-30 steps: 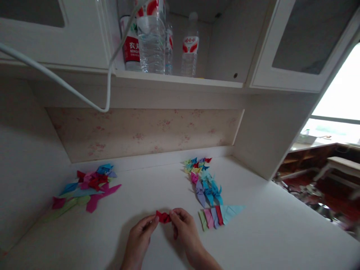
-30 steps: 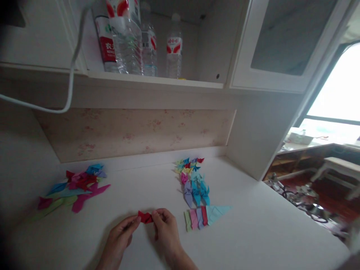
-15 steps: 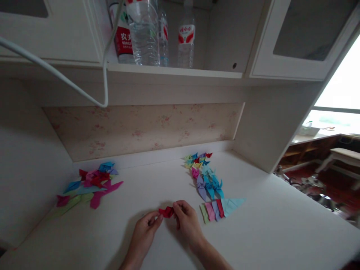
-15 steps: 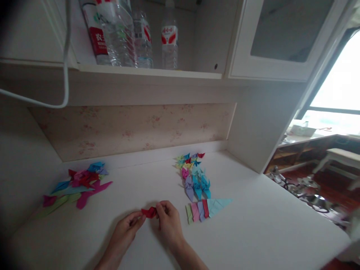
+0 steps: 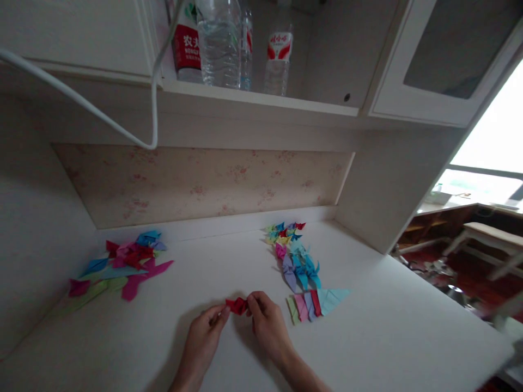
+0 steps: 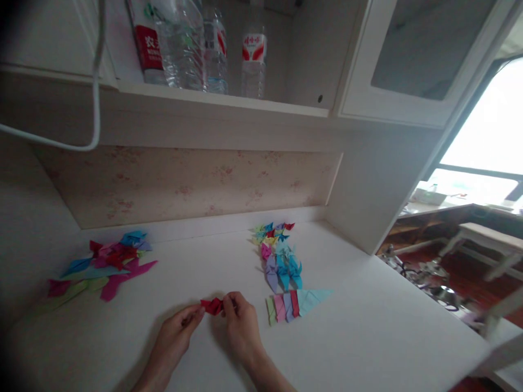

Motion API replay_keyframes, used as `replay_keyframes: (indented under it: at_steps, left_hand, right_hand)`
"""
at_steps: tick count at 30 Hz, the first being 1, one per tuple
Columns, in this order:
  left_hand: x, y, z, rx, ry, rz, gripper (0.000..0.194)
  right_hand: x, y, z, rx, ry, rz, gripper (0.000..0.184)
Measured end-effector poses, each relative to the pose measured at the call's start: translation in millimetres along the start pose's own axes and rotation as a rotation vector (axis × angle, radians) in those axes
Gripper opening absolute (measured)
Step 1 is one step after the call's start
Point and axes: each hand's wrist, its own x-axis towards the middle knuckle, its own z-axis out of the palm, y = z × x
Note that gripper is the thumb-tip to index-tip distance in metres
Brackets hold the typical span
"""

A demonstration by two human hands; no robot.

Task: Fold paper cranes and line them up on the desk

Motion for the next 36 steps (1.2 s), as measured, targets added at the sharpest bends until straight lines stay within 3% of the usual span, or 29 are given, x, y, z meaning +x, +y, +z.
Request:
replay_keyframes:
  at_steps: [3,6,11,14,17,23,29,36]
  left_hand:
    - [4.4,-3.5,2.9,0.05,0.068,0.002,0.043]
    - [8.2,-5.3,6.0,0.103,0.135,-0.006,0.041]
    - [7.2,-0.6,10.5,0.212,0.092,0.037,0.038]
    - [5.8,1.4,13.6,0.248,0.057,0.042,0.037]
    - [6.0,-0.8,16.2,0.255,0.042,0.036,0.036]
    - [11.4,-10.4,18.7,0.288,0.03,0.039,0.035]
    - [13.0,-8.3,20.8,0.329,0.031,0.004,0.034]
    - [10.1,-0.6,21.4,0.306,0.039,-0.014,0.032]
  right_hand:
    - [-3.0,-18.1,-19.6,-0.13,0.019,-0.075,0.032]
    - [12.3,-44.5,-58.9,-0.141,0.013,-0.088,0.031]
    - [97.9,-69.3,-160.3,-0.226,0.212,-0.03,0.03]
    - [153.3,-61.2,-216.6,-0.337,0.278,0.117,0.026]
    - [189.1,-40.0,-249.9,-0.418,0.353,0.195,0.022]
    - [227.5,-0.4,-268.6,-0.539,0.35,0.274,0.02]
    - [261.7,2.5,-283.0,-0.653,0.293,0.311,0.015]
    - [278.8,15.0,-272.7,-0.676,0.257,0.356,0.015]
